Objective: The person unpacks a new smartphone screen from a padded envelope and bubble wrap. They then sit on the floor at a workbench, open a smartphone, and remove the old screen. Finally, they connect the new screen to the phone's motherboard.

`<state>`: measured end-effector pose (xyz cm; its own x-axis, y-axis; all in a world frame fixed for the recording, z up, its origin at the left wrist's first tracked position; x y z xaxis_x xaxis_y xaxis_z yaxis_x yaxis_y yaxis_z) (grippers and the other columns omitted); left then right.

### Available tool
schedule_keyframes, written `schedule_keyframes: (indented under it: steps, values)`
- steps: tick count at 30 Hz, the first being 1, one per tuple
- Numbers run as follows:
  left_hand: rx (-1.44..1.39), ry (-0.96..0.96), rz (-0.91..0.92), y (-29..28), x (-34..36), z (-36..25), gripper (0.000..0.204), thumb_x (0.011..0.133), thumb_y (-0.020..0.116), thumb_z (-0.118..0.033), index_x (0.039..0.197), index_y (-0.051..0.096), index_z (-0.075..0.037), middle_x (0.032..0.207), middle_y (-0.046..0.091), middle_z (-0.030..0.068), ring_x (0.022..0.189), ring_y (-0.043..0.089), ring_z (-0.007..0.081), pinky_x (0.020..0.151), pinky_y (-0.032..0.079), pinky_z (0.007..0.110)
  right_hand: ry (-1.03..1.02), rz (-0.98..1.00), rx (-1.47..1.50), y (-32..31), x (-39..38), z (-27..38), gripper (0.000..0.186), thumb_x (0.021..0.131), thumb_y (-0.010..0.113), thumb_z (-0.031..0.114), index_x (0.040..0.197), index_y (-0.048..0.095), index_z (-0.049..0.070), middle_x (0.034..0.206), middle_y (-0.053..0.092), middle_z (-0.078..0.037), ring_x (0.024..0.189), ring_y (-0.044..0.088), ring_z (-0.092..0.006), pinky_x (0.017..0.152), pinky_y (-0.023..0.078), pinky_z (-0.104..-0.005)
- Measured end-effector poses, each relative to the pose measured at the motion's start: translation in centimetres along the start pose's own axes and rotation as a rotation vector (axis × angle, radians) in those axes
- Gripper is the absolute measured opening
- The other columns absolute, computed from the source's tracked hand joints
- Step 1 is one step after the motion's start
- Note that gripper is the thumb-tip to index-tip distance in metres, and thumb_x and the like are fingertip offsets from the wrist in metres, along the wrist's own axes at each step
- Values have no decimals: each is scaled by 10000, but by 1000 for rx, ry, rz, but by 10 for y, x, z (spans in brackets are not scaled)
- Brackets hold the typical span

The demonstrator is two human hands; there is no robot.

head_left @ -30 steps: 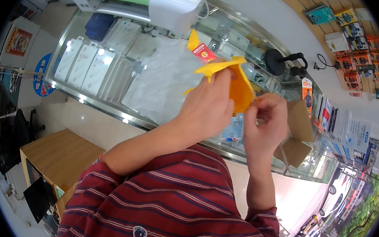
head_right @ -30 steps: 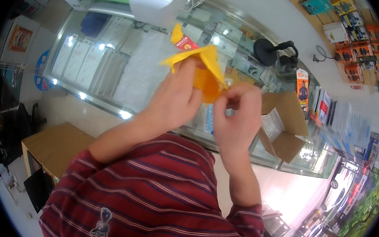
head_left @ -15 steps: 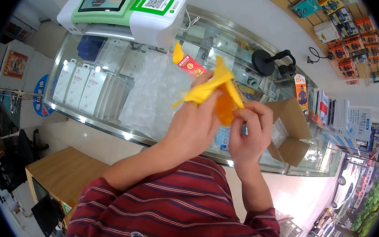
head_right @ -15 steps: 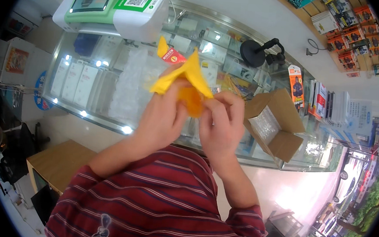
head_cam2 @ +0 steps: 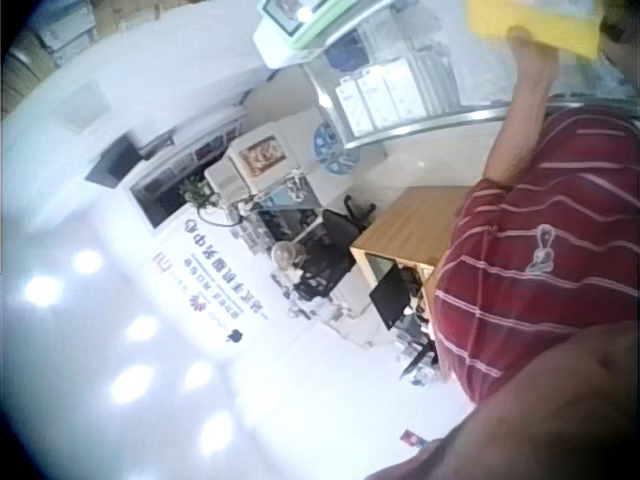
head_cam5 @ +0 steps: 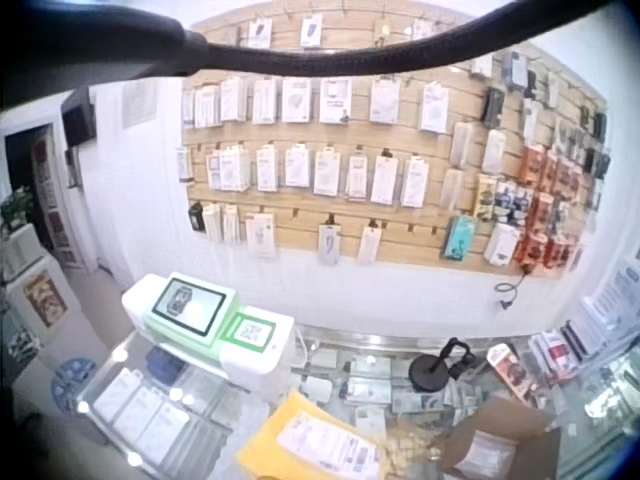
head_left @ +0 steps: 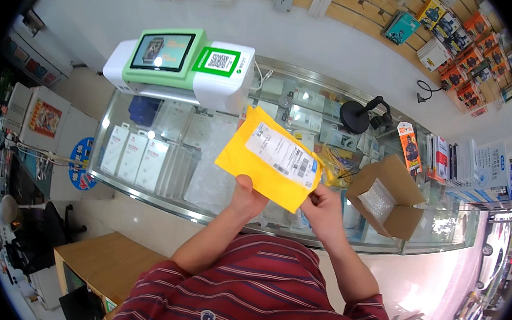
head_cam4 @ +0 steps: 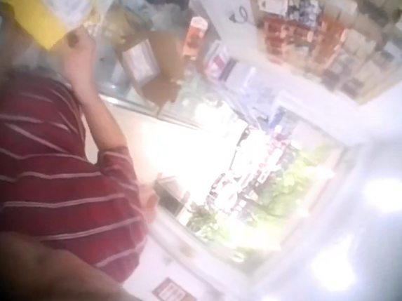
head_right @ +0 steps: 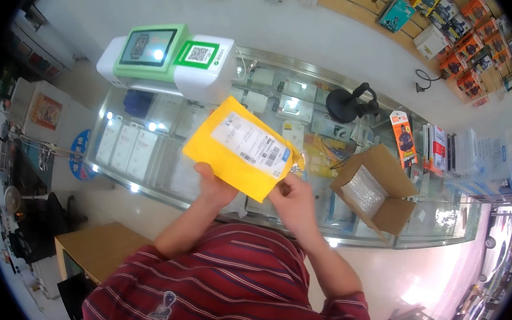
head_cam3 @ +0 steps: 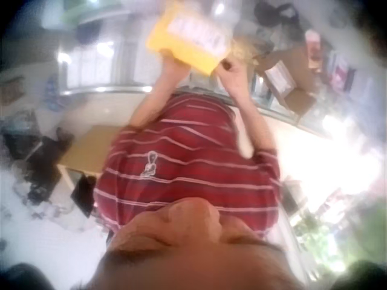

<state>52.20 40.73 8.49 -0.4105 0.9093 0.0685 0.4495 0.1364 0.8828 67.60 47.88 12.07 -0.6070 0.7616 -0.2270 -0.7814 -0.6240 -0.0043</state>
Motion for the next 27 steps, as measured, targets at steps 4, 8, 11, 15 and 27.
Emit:
schedule_keyframes:
  steps: [4,8,11,15,27]
  values:
    - [113,159,79,16,19,-15,959,921,733,-569,1624,256,-123,1541,492,58,1425,496,262,1158,454,460,33,48,-43,10,-2,7,175,941,701,55,1106,732,8,792,647,57,650,548,-45,597,436,-239]
    - [161,-15,-118,-16,17,-4,669,1052,516,-404,1595,318,-66,1542,490,123,1432,478,295,1144,451,479,-514,-114,-788,24,-5,48,232,877,783,129,1087,743,38,926,697,-68,766,647,-230,652,515,-357]
    - [198,57,-142,-1,27,-10,558,1043,450,-236,1560,360,-49,1505,524,131,1395,516,289,1140,450,470,-847,-239,-931,32,-8,61,284,803,775,111,1076,740,40,1029,692,-112,925,660,-315,739,541,-408]
    - [87,29,-144,20,36,-20,532,1032,449,-183,1544,378,-61,1502,527,111,1376,533,279,1154,421,461,-1061,-280,-958,38,-1,74,327,727,718,57,1052,725,18,1083,682,-113,1030,644,-318,847,536,-406]
    - [-33,-11,-322,1,47,-39,636,1073,445,-513,1556,387,-103,1547,499,117,1422,468,334,1181,361,537,-810,221,-1128,48,5,86,488,755,673,62,1240,623,58,1192,633,-153,1103,624,-355,902,493,-433]
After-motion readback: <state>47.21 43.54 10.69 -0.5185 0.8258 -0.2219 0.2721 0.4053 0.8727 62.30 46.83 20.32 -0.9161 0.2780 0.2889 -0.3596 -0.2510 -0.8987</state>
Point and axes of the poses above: each hand's wrist, its own x-axis towards the middle knuckle, its own y-axis out of the palm, z = x × y, the point moved 5 cm from there along x, towards the middle knuckle
